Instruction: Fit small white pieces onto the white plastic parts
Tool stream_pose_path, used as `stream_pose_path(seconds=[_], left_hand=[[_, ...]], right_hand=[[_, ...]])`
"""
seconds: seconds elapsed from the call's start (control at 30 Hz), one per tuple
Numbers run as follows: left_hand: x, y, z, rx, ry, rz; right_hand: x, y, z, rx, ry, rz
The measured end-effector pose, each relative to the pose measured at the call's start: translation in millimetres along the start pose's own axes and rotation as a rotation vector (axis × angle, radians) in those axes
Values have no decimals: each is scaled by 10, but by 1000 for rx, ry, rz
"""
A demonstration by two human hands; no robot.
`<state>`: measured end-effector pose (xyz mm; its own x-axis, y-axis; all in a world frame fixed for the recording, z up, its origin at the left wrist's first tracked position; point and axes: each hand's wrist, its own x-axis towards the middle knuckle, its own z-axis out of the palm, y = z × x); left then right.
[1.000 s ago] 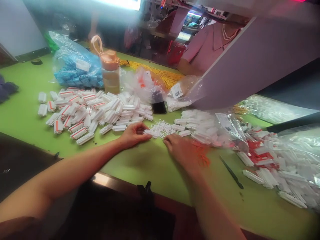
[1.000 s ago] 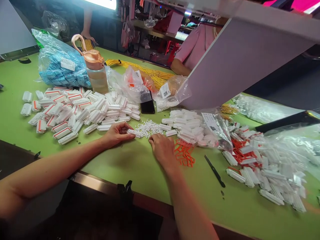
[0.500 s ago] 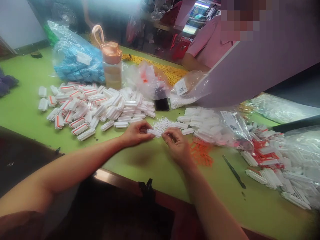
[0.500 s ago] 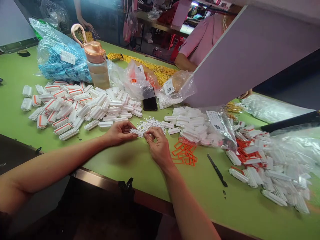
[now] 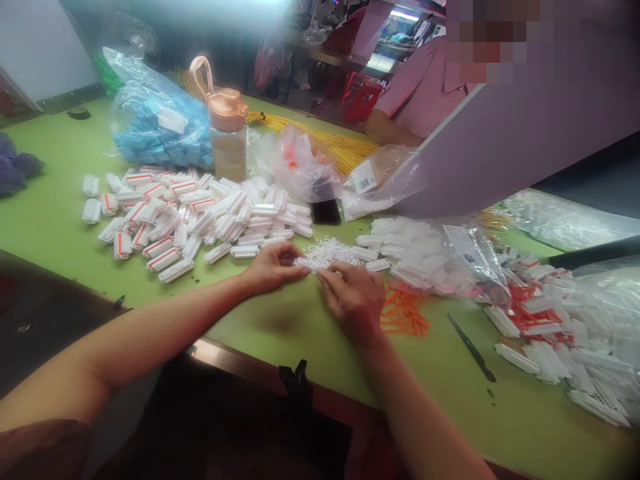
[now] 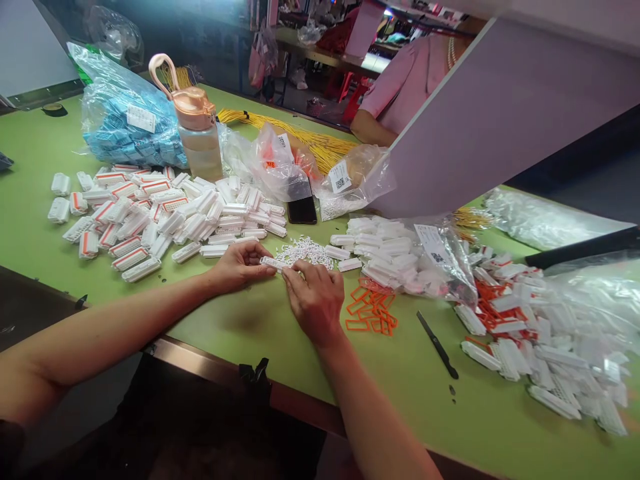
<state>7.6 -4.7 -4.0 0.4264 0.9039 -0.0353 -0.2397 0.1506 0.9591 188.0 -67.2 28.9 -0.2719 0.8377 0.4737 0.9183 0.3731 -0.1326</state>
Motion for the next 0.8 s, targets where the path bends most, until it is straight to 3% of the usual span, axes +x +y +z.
stream_pose_path(seconds=[0.13, 0.33, 0.63, 0.8], left_hand=[[-12, 11, -3, -58, 13, -2], [-17, 13, -17, -11, 6, 3], [-40, -44, -32, 170, -95, 103], [-60, -44, -47, 243, -117, 119]], right_hand=[[0, -12, 4, 44, -5, 6], [28, 38, 31, 496, 134, 189], [39, 5, 47, 697, -211, 396], [55, 8, 26, 826, -293, 458]])
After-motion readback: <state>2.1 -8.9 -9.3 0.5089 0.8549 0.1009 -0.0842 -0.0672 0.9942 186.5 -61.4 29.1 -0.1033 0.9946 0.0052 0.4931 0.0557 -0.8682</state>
